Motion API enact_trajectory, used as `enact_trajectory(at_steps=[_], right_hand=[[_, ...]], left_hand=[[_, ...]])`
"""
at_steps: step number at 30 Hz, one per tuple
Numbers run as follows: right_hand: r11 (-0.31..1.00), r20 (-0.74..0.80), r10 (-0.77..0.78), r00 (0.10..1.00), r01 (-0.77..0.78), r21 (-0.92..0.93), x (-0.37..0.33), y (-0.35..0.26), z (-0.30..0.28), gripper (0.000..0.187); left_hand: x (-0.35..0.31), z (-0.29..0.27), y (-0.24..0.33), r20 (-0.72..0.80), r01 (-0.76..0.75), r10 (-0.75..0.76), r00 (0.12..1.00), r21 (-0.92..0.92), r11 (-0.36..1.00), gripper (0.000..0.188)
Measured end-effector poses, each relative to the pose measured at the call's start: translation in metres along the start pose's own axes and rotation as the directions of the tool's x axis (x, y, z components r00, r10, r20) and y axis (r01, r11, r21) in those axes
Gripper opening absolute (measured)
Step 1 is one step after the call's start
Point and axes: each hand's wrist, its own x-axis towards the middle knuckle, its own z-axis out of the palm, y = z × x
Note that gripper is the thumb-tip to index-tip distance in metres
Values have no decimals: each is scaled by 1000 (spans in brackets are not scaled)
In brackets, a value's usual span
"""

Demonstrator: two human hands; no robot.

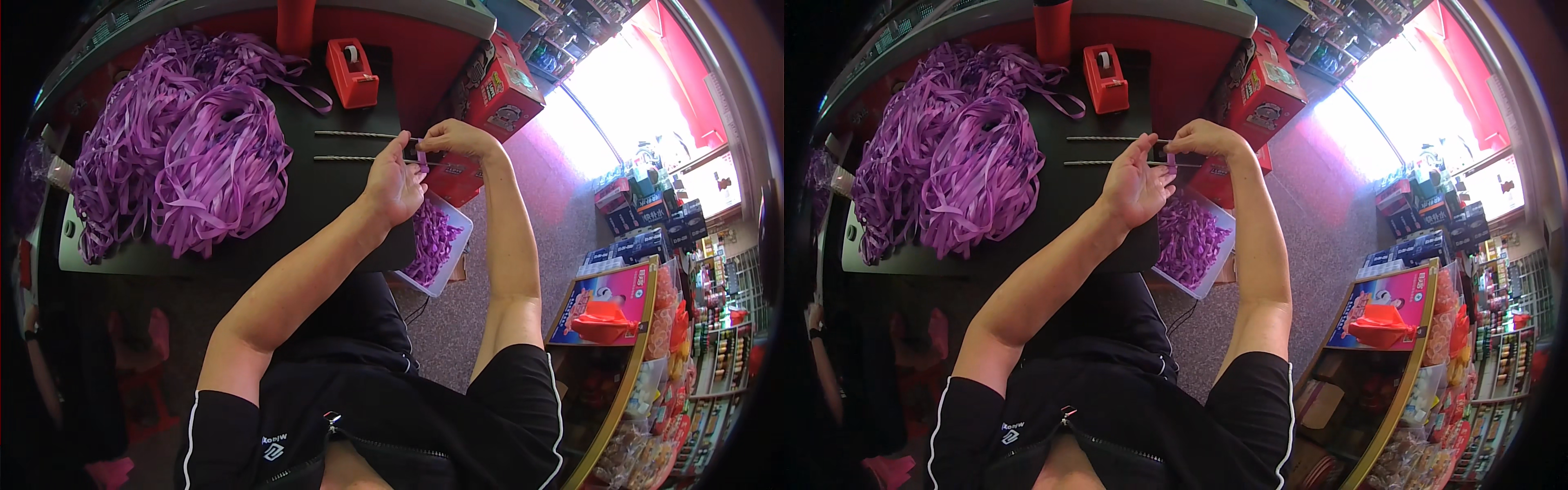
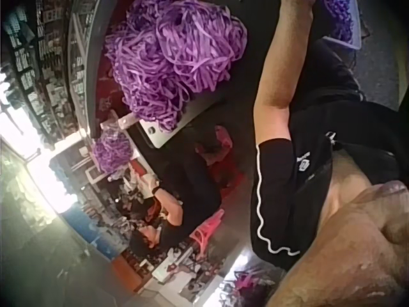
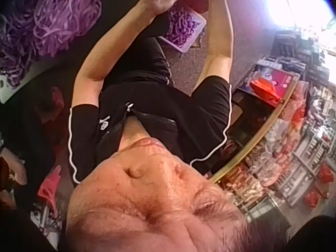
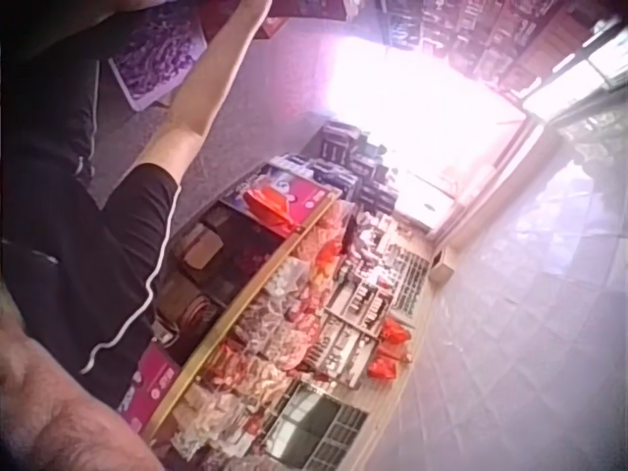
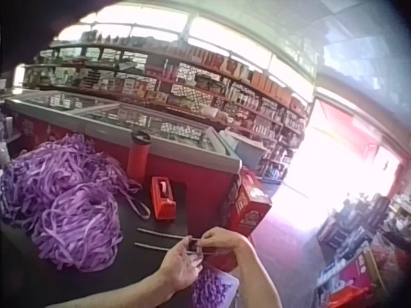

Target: Assembling purple lanyards by attaching clips or rings to the straps using a metal rod jig.

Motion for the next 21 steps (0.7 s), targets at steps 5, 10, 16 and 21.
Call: enact_trajectory(at_steps=[5,10,16,21], right_hand=[[997,-20,-30,999,29,-68,-3,-10,3,33],[999,-48,-19,999,17,-40,-6,-5,2,33],[996,-69,-4,998,-2,-92,-4,-4,6,34],[998,-101,20,995,-26,-63,-9,-11,9,31]], left_hand=[[-1,-2,2,16,-8,8,1000,8,1000,63],[-2,2,1,-6,4,-4,1000,2,1000,62],[-1,0,1,-2,0,0,1000,2,1000,59],[-1,-1,1,-7,-6,6,1000,-5,1000,58]])
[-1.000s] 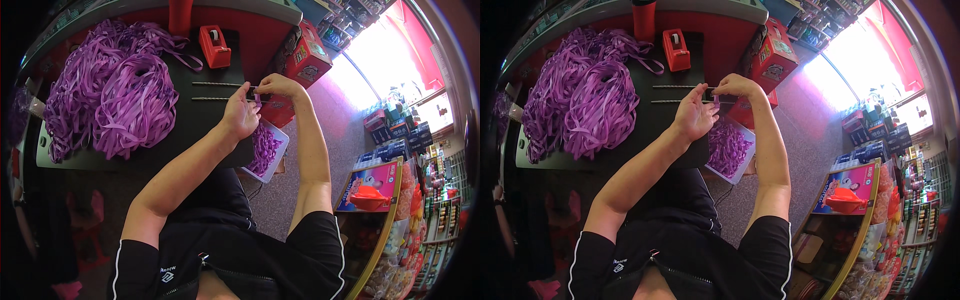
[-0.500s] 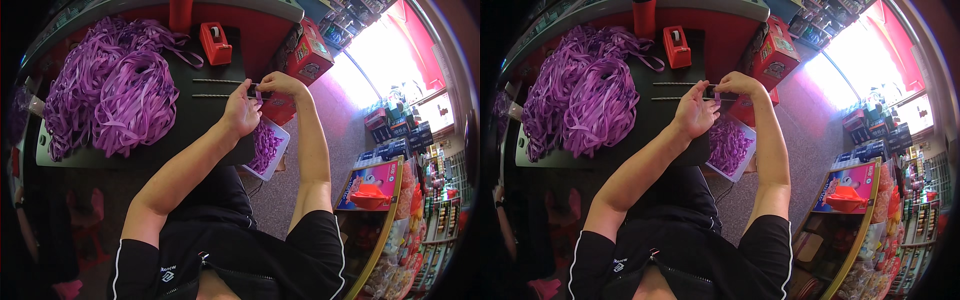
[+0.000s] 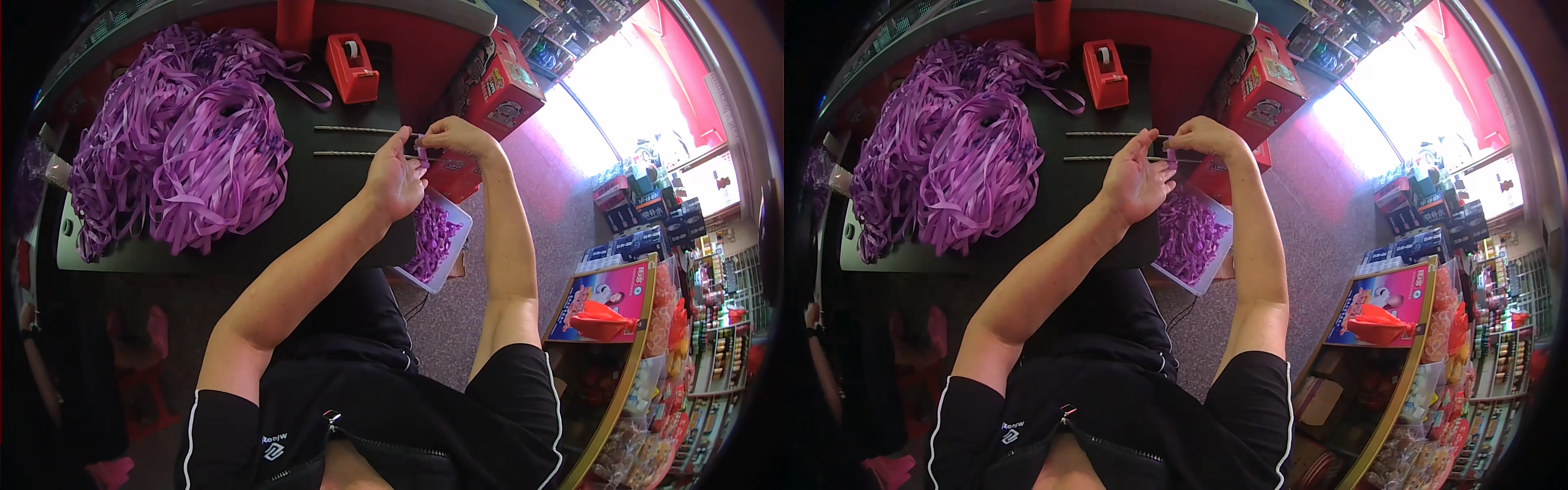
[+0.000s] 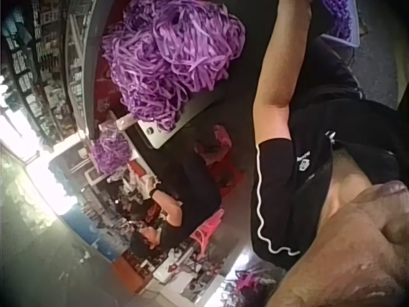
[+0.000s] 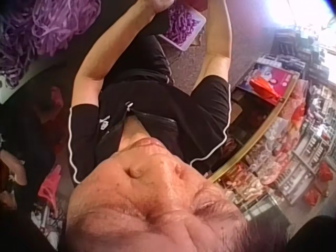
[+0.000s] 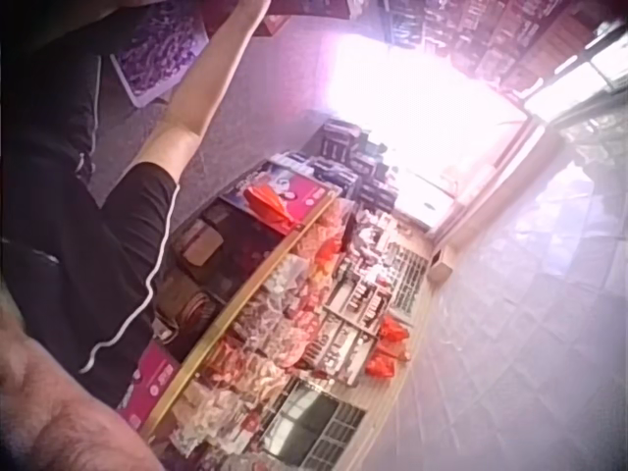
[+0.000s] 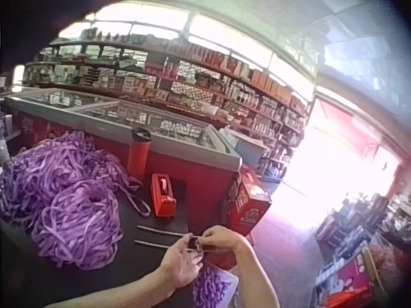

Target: Assembling purple lanyards by attaching clips or rings to the straps using a metal rod jig.

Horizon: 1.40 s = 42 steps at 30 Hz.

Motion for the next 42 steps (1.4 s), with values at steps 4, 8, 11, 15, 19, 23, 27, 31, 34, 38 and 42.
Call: enact_trajectory(at_steps=[4,8,11,15,19,23,27,31,34,38,42], right_hand=[[989,-9,-14,1000,15,148,-4,4,0,29],[984,19,39,999,-42,173,-3,1,2,27],[981,8,-33,999,31,192,-2,2,5,34],[933,-4,-144,990,138,332,-4,-3,12,30],[982,4,-62,998,60,181,-2,9,8,26],[984,0,-31,1000,31,176,-8,2,7,28],[983,2,44,999,-44,178,-6,8,6,31],[988,-5,31,1000,-30,153,-10,5,6,31],[950,11,-76,997,69,304,-19,-2,5,27],[846,84,-228,970,155,511,-39,-21,2,23],[845,97,-248,964,167,508,-53,-36,0,20]], left_hand=[[1,0,-1,-8,0,-1,1000,-14,1000,57],[-1,0,0,0,-9,9,1000,1,1000,56],[-1,1,-1,-11,-13,13,1000,2,1000,56],[0,-1,2,-7,-8,8,1000,4,1000,57],[-1,1,-1,7,3,-3,1000,16,1000,59],[-1,1,1,2,0,0,1000,13,1000,62],[-1,0,0,13,3,-4,1000,23,1000,64],[-2,0,0,13,5,-5,1000,32,999,62],[-1,2,0,-17,22,-22,1000,25,999,62],[4,-5,0,-35,29,-27,999,70,997,68],[0,-1,-1,-60,10,-5,998,94,996,73]])
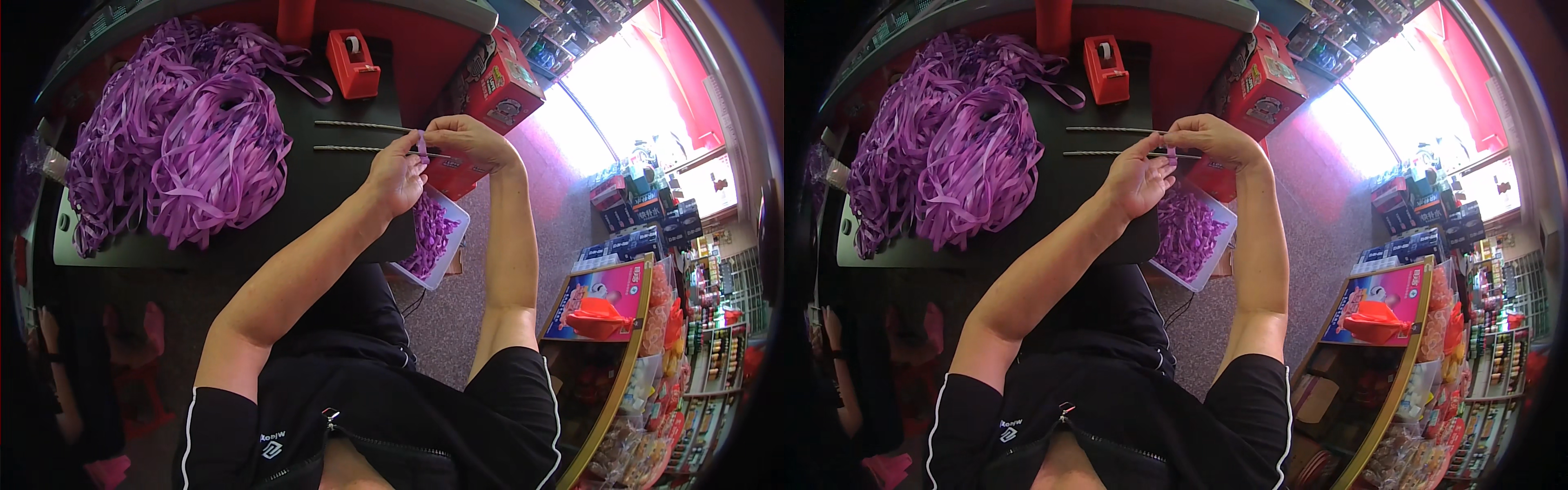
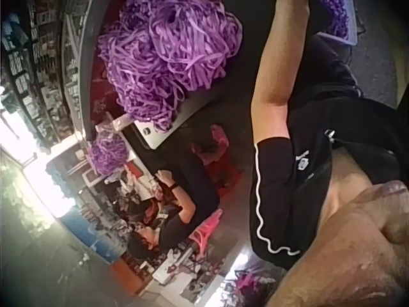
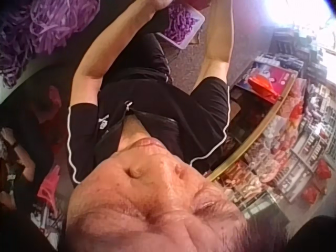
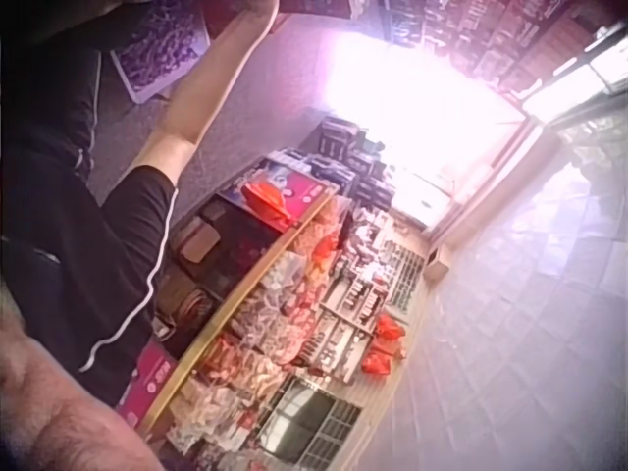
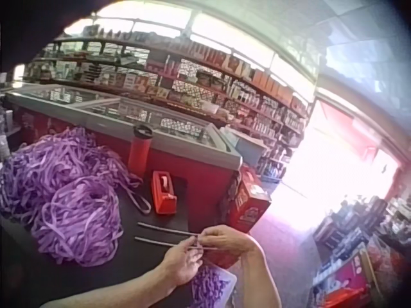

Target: Assembling purple lanyards by attaching clips or rings to the straps using a metal rod jig.

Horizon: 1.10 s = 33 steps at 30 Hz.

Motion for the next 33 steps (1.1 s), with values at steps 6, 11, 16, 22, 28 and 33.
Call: enact_trajectory(at_steps=[6,11,16,22,28,33], right_hand=[[1000,-32,20,999,-21,-11,-1,6,-6,23],[997,-115,64,991,-67,-24,0,15,-9,23],[1000,-168,9,986,-5,23,-1,25,-9,23],[1000,-209,-4,978,10,28,-1,36,-16,22],[994,-204,74,976,-88,-61,13,58,-22,25],[977,-212,100,972,-136,-165,25,54,-20,25]], left_hand=[[2,-1,-3,-10,-28,28,1000,31,999,62],[6,-4,-6,-48,-77,79,996,41,996,45],[6,-5,-7,-44,-91,93,995,46,995,36],[6,-2,-5,-94,-96,99,991,35,995,27],[4,2,-4,-137,-74,68,988,-41,996,24],[5,-2,-2,-100,-51,45,994,-64,997,26]])
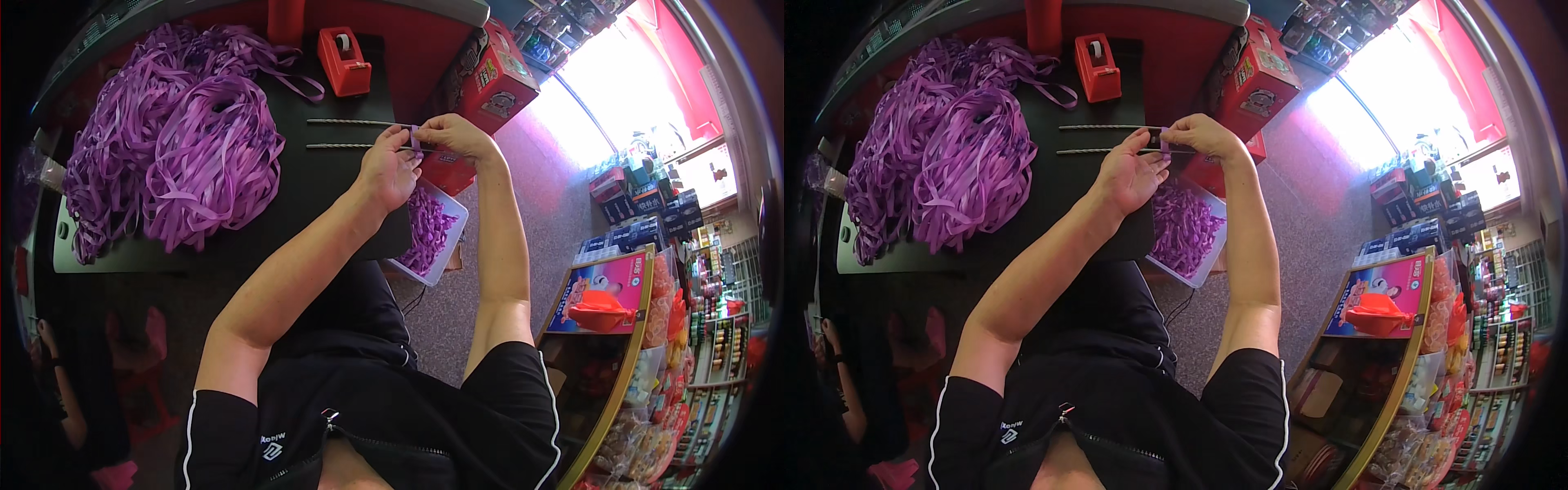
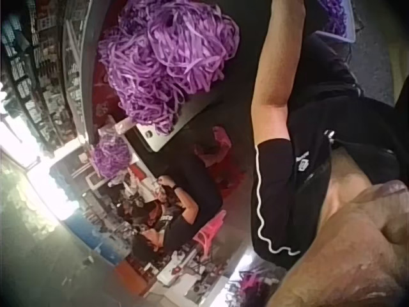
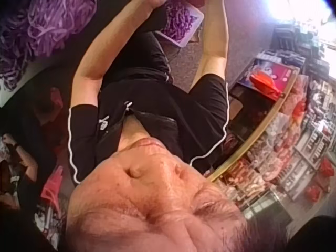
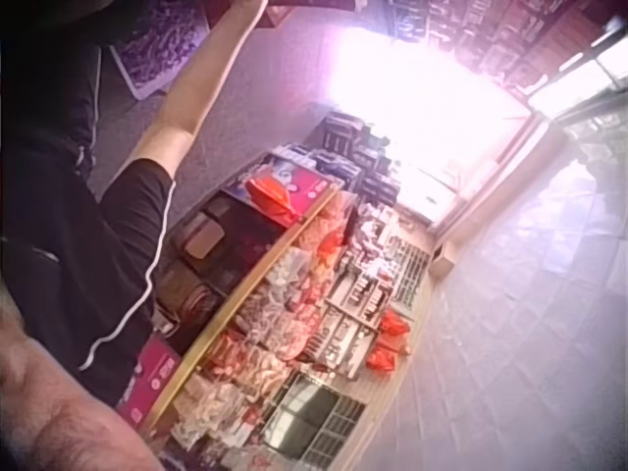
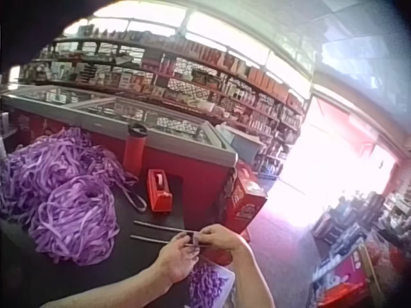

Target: Assembling purple lanyards by attaching clips or rings to the straps using a metal rod jig.

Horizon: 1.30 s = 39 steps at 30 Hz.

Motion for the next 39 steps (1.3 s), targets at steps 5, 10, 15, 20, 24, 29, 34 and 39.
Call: enact_trajectory(at_steps=[5,10,15,20,24,29,34,39], right_hand=[[976,-49,33,998,-43,-214,7,-4,-1,32],[904,-68,20,998,-47,-425,9,-12,0,34],[825,-136,61,989,-127,-551,4,-29,8,38],[685,-227,66,972,-209,-697,10,-28,17,47],[907,-142,70,987,-122,-404,-2,-28,4,49],[930,-346,110,932,26,365,-20,58,0,36],[517,-209,72,975,143,844,10,97,70,24],[51,-9,-167,986,18,999,20,85,103,27]], left_hand=[[3,-5,1,75,13,-13,997,6,1000,30],[1,-3,0,49,17,-17,999,3,1000,33],[1,-4,1,60,14,-15,998,17,1000,33],[3,-4,1,81,20,-20,997,8,1000,31],[2,-4,3,53,10,-9,999,-9,1000,30],[2,-1,-3,98,19,-21,995,28,999,37],[-9,3,2,51,23,-23,998,3,1000,55],[-19,7,8,43,5,-4,999,-12,1000,52]])
